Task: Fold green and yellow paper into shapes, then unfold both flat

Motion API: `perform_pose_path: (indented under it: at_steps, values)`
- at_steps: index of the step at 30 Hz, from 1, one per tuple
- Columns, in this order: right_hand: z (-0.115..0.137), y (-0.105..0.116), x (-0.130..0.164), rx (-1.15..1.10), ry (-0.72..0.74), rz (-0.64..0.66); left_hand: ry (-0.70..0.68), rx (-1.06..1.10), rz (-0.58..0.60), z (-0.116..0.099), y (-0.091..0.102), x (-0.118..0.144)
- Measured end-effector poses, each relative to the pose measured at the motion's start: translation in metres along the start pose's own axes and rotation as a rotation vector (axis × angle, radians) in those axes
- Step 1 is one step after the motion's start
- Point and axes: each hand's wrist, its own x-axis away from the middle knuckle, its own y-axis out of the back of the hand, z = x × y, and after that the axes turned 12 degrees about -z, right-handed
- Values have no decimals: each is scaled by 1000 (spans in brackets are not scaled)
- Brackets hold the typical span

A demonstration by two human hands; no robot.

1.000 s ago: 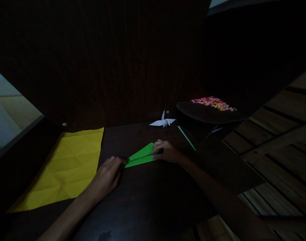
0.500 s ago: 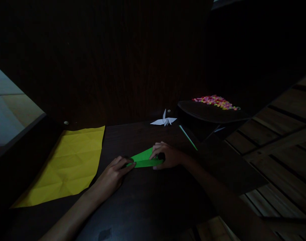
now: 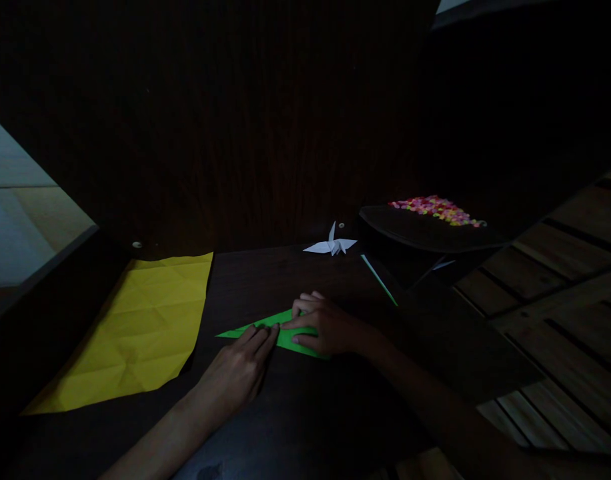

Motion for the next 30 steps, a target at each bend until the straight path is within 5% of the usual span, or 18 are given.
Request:
perform_pose_path:
  at_steps: [10,21,30]
  values:
    - [2,-8,2,185,106,-23,61,18,-65,-15,-1,0]
    - [-3,18,4,158,-47,160,105,20,-33,-12,0,6]
    - [-28,29,16,-30,-115,157,63,79,-69,-7,8,7]
